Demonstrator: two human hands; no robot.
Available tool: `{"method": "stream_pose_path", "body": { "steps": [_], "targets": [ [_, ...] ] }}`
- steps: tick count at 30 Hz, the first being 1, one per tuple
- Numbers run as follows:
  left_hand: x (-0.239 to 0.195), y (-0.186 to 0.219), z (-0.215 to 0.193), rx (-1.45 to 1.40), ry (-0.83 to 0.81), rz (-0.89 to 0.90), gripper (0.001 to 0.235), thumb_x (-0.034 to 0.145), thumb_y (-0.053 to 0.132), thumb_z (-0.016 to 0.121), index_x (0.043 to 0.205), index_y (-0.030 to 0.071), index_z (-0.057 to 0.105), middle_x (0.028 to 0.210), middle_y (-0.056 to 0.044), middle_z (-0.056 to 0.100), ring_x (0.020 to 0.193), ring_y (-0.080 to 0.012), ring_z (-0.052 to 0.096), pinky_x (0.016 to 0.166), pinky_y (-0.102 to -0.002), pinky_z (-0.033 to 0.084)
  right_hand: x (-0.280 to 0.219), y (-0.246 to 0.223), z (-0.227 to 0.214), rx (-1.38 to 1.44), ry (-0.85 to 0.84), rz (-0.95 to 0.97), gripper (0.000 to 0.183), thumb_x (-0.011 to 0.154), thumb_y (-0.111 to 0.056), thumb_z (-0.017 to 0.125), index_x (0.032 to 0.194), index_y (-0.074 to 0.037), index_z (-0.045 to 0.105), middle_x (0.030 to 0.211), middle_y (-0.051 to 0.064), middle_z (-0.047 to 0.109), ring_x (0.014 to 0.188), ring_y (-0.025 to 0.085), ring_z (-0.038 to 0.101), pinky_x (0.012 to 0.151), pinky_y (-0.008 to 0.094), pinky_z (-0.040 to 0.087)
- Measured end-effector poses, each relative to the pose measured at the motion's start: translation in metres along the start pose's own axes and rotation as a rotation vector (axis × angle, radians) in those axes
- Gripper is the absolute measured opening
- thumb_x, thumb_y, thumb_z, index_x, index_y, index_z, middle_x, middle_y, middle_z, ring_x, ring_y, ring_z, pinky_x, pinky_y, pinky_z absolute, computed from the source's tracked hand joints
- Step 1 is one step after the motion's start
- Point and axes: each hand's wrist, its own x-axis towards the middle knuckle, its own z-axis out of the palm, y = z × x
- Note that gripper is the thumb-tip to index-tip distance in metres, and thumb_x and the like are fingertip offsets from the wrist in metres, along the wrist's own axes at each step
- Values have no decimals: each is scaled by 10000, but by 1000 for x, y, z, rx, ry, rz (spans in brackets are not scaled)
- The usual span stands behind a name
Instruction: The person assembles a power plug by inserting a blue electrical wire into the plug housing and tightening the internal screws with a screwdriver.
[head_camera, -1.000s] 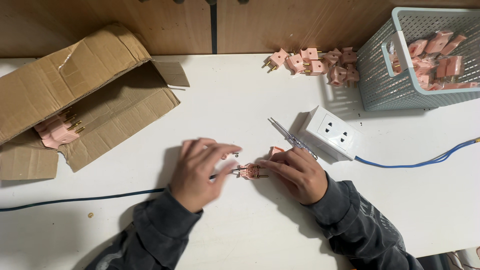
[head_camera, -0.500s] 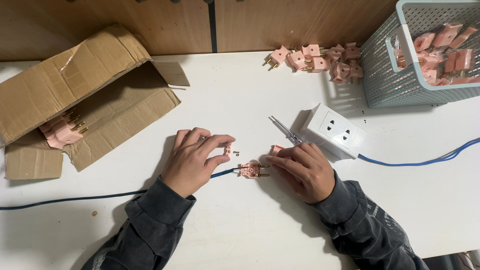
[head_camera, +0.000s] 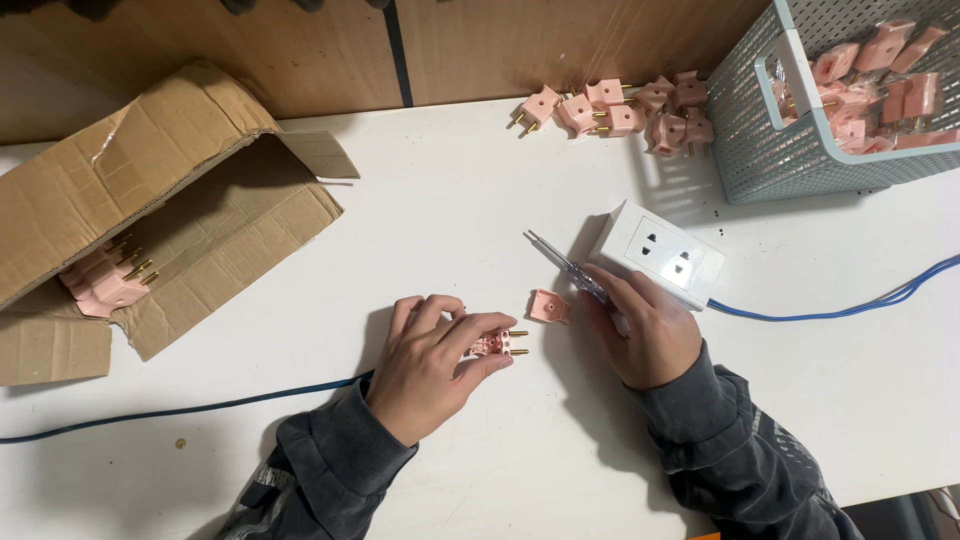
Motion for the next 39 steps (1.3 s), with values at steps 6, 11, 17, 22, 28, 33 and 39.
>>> {"method": "stream_pose_path", "body": {
  "steps": [6, 11, 17, 22, 28, 33, 39],
  "targets": [
    [-2, 2, -3, 87, 4, -30, 315, 1000, 415, 885, 1285, 314, 797, 927, 114, 740, 1099, -161, 643, 988, -414, 417, -17, 30, 16, -112, -88, -4, 419, 1074, -341, 770, 1439, -138, 794, 938, 63, 717, 694, 282, 674, 554, 487, 532],
    [-1, 2, -5, 82, 6, -33, 288, 1013, 411, 865, 1286, 329, 822, 904, 120, 756, 1076, -177, 639, 990, -416, 402, -21, 28, 14, -192, -104, 57, 428, 1071, -382, 757, 1429, -152, 799, 1079, 65, 778, 807, 318, 740, 567, 502, 579],
    [1, 4, -8, 71, 25, -27, 225, 1005, 396, 872, 1219, 328, 866, 1268, 196, 842, 1110, -200, 640, 999, -425, 394, -25, 27, 12, -264, -144, 133, 385, 1085, -375, 715, 1403, -171, 788, 1031, 49, 790, 837, 369, 752, 551, 549, 566],
    [1, 3, -9, 91, 28, -38, 202, 1002, 438, 868, 1190, 365, 871, 1283, 178, 817, 1120, -227, 625, 1011, -463, 389, -30, 27, 11, -314, -129, 145, 408, 1073, -393, 722, 1423, -194, 783, 1273, 70, 843, 967, 388, 802, 664, 557, 628],
    [4, 5, -13, 108, 24, -79, 186, 954, 454, 915, 1126, 384, 905, 1284, 182, 795, 1112, -256, 600, 943, -486, 372, -34, 23, -3, -300, -125, 134, 373, 1069, -380, 742, 1393, -200, 775, 1242, 86, 853, 951, 377, 808, 674, 549, 630],
    [4, 2, -15, -8, -99, -152, 216, 989, 466, 872, 1137, 308, 869, 1233, 60, 722, 1192, -266, 547, 1041, -541, 361, -40, 28, -13, -409, -95, 197, 283, 1013, -437, 895, 1205, -238, 839, 863, 10, 740, 710, 235, 757, 724, 371, 639],
    [5, -3, -16, -40, -117, -144, 237, 1011, 499, 846, 1170, 324, 861, 1221, 53, 681, 1223, -260, 541, 1067, -545, 352, -12, 8, -50, 125, 141, 81, 250, 960, -119, 998, 1150, -88, 840, 903, 87, 758, 801, 298, 771, 836, 414, 627]
  ]
}}
